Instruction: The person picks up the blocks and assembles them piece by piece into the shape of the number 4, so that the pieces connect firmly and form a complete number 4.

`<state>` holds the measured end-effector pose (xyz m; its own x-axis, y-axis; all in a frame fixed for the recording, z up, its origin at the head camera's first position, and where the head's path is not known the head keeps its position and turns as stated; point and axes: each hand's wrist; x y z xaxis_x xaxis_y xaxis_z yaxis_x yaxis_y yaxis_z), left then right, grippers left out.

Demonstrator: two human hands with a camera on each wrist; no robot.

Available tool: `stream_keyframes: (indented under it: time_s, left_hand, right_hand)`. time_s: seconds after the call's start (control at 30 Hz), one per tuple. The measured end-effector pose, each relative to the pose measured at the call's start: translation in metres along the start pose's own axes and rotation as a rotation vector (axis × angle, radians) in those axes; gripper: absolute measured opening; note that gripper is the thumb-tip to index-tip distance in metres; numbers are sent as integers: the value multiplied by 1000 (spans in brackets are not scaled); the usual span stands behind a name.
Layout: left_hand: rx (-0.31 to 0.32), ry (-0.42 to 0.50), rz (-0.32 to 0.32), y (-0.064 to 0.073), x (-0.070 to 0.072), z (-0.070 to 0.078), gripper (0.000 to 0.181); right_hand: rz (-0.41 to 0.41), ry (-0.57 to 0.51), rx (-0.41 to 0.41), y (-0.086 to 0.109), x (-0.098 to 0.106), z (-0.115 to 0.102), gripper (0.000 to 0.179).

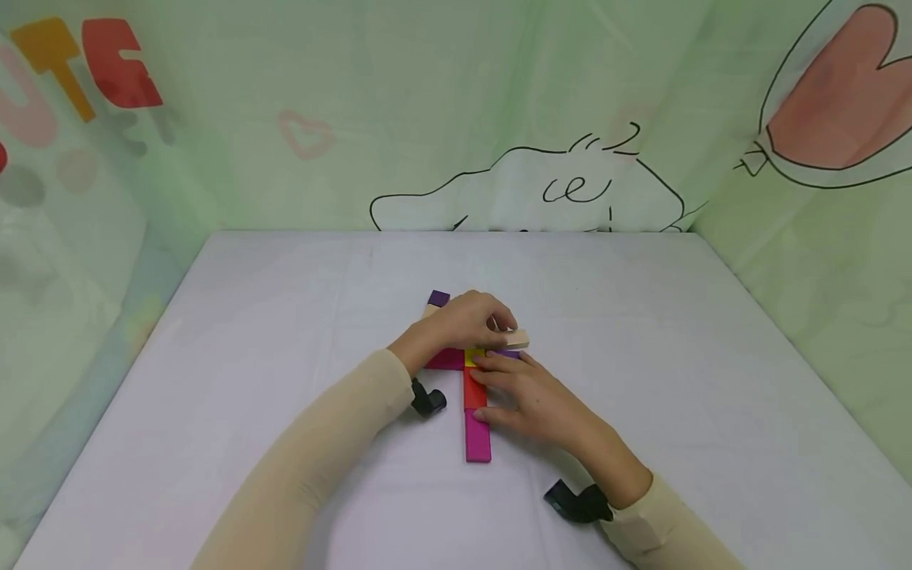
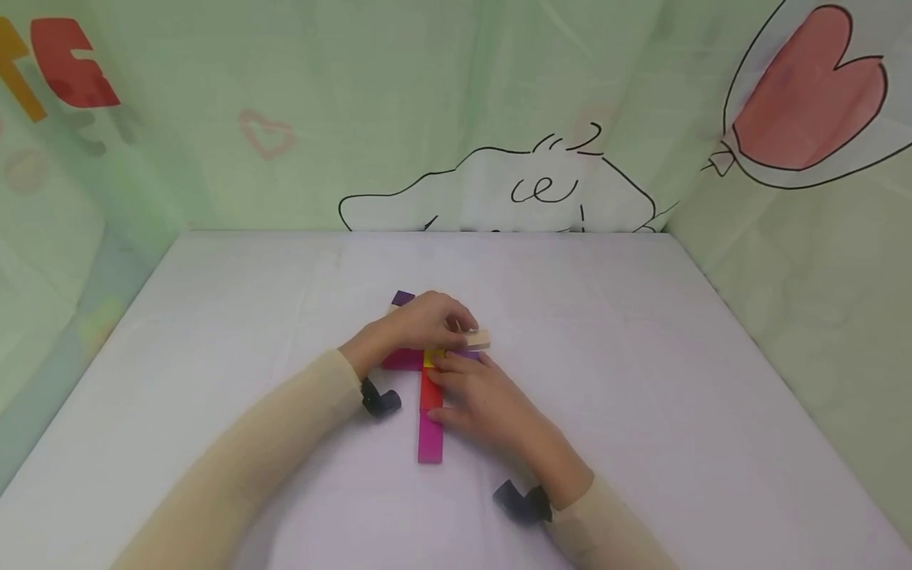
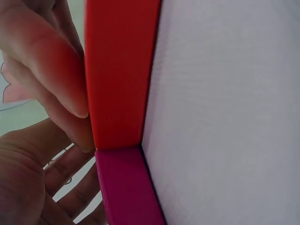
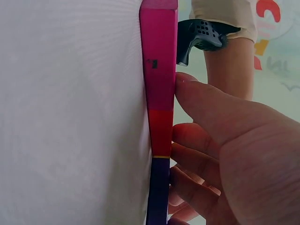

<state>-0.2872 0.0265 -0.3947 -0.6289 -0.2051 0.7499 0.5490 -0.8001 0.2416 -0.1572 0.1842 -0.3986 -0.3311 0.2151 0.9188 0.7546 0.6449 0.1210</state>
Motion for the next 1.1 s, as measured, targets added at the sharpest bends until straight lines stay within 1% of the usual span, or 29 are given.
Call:
stream_keyframes:
  time_s: [0.27, 0.5, 0.7, 0.8, 0.93, 1.1]
  left_hand:
    - [-11, -21, 17, 1, -1, 1, 26]
    - [20, -23, 23, 2, -2, 1, 27]
    - [23, -33, 32, 3, -1, 0, 27]
    - [24, -39, 48, 4, -1, -1, 27]
    - [36, -18, 81, 6, -1, -5, 27]
    - [68, 7, 149, 10, 2, -6, 26]
  right_hand:
    - [-7, -5, -7, 0, 1, -1, 58]
    - [-15, -4, -21, 0, 1, -3, 57]
    - [-21, -6, -31, -1, 1, -4, 58]
    - [-21, -8, -30, -1, 1, -4, 57]
    - [-18, -2, -26, -1, 1, -3, 57]
    - [1, 5, -9, -1, 0, -2, 56]
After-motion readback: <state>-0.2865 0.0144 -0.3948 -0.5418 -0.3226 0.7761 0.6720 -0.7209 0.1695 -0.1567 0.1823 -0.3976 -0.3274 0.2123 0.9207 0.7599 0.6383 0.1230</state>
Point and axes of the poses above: each hand's wrist, its own y-axis away from the middle knuckle, its own x-axis out of the back of the hand, z = x × y, and after that the axes turned 11 degrees about -z, right-handed
